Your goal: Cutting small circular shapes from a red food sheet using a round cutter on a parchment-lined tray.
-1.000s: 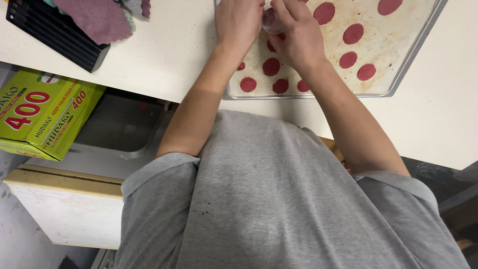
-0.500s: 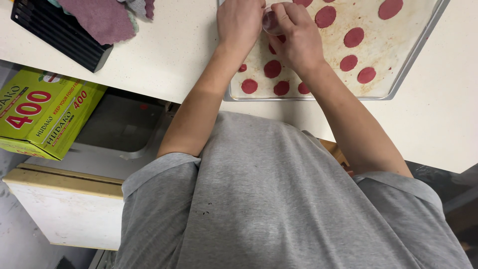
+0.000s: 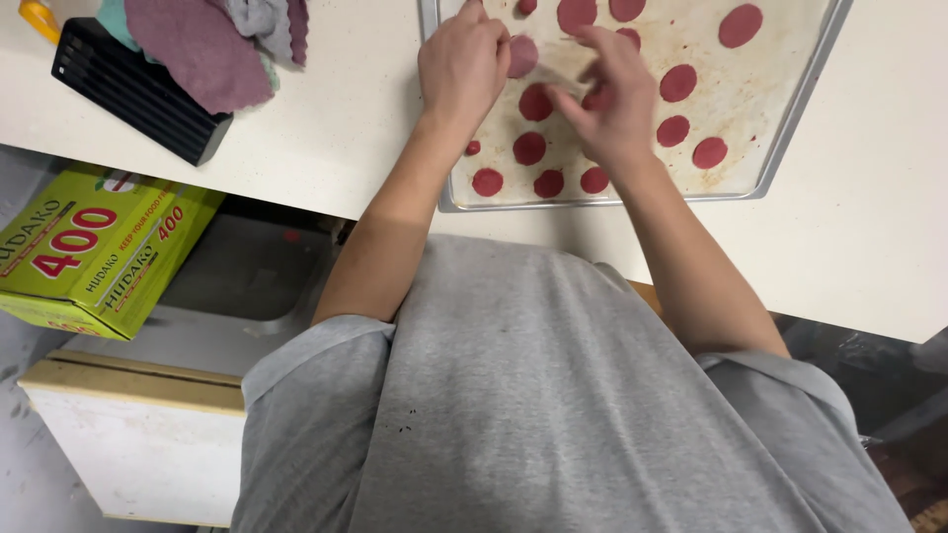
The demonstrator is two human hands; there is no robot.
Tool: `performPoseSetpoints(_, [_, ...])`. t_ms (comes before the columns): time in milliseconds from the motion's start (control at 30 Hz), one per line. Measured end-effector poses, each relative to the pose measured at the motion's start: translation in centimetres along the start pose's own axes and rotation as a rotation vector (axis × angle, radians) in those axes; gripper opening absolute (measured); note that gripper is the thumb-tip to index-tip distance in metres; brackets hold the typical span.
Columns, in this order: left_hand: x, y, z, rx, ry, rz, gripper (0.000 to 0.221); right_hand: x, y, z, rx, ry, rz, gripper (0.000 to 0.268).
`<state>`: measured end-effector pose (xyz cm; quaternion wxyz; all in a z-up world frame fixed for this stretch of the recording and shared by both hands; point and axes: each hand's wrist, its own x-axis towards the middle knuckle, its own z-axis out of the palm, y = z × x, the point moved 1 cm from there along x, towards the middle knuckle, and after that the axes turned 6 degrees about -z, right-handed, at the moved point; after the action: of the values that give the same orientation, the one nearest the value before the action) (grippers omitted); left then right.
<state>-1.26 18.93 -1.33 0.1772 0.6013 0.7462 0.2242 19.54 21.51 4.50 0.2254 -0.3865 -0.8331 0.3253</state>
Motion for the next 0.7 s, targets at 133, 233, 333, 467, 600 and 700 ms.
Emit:
performPoseSetpoints(133, [-2.1,0.4,0.0,-0.035,0.000,-0.007,0.004,-4.6,0.2,-3.1,0.143,0.081,0.128,0.056])
performPoseSetpoints(233, [-3.9,1.0,-0.3,-0.020,0.042,0.047,0.004,-7.5,-0.3,-4.4,0.182,0.114,0.194,0.055])
performPoseSetpoints(333, [-6.1,1.6,-0.7,-0.016,0.087,0.109,0.005,-9.6,-0.8,-4.5,0.283,0.145,0.297,0.056])
performPoseSetpoints(467, [-8.2,2.9,-2.9,-0.089,0.067,0.178,0.010,-11.2,-0.9,-4.1,0.443,0.201,0.380,0.058])
performPoseSetpoints(600, [-8.1,3.4,-5.2,-0.221,0.125,0.137,0.006,-10.6,-0.8,-4.2,0.474,0.215,0.362,0.060])
performPoseSetpoints(700, [-6.0,0.6,-3.0,-0.333,-0.012,-0.047,0.006,-8.6,-0.4,-4.5,0.457,0.204,0.341,0.060])
